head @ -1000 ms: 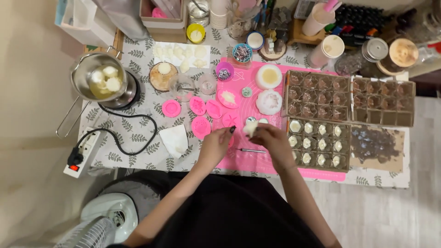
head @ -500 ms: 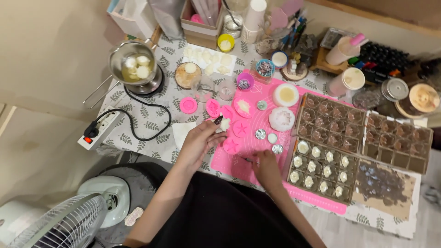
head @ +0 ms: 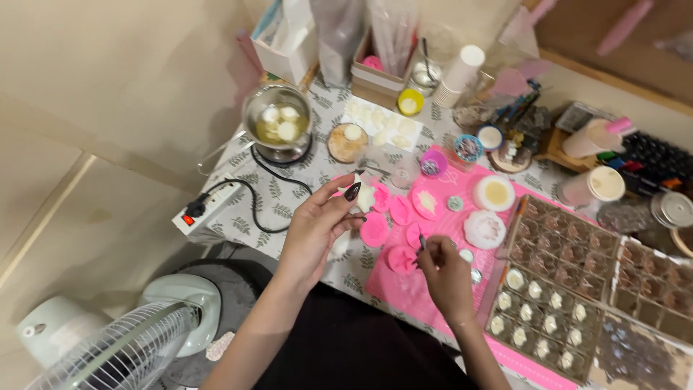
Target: Removing molded wax stars from a silicone mold and preparing for melting more wax.
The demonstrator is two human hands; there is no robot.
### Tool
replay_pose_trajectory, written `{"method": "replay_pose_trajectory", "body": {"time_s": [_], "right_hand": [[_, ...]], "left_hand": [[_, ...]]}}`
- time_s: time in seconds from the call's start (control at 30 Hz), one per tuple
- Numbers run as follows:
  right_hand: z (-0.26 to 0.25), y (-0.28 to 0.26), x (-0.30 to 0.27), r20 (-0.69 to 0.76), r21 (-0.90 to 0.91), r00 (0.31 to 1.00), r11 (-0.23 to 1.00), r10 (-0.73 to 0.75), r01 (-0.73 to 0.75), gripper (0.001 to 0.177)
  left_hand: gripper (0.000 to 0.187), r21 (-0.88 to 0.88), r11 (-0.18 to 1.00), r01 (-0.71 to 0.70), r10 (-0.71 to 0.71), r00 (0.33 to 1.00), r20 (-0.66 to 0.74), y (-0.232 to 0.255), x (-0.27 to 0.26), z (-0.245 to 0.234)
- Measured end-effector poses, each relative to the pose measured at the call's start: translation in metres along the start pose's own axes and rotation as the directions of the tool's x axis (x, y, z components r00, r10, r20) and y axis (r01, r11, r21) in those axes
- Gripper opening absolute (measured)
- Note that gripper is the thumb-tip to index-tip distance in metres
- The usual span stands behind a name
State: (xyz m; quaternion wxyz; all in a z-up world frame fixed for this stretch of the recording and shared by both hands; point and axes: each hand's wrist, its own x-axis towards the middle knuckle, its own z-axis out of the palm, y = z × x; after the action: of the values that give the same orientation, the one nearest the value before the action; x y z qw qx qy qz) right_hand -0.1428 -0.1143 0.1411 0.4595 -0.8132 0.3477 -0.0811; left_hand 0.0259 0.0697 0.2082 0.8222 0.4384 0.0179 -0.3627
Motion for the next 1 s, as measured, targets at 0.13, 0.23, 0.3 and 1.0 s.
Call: {"method": "replay_pose_trajectory", "body": {"time_s": [0.13,0.23,0.3,1.0], "right_hand": [[0.009,-0.102,0.014,0.131,0.293,0.987,0.955,-0.093,0.051,0.016],[0.03,-0.15,0.022,0.216,0.487,0.948,0.867,-0.233,0.102,0.016],[0.046,-0.177,0.026,0.216,0.441,0.932,0.881,-0.291,0.173,0.024],[0.154,-0.252,0.07,0.114,0.396,0.939,0.882,-0.324,0.256,0.036]], "left_hand": [[0.042,0.066,0.995,-0.073,0.075,0.997,-0.023,0.042,-0.002,-0.013],[0.042,0.066,0.993,-0.1,0.103,0.994,-0.048,0.07,0.002,-0.031],[0.042,0.031,0.996,-0.081,0.083,0.994,-0.07,0.09,0.004,-0.042],[0.048,-0.024,0.998,-0.063,0.063,0.997,0.036,0.19,0.054,-0.094]]}}
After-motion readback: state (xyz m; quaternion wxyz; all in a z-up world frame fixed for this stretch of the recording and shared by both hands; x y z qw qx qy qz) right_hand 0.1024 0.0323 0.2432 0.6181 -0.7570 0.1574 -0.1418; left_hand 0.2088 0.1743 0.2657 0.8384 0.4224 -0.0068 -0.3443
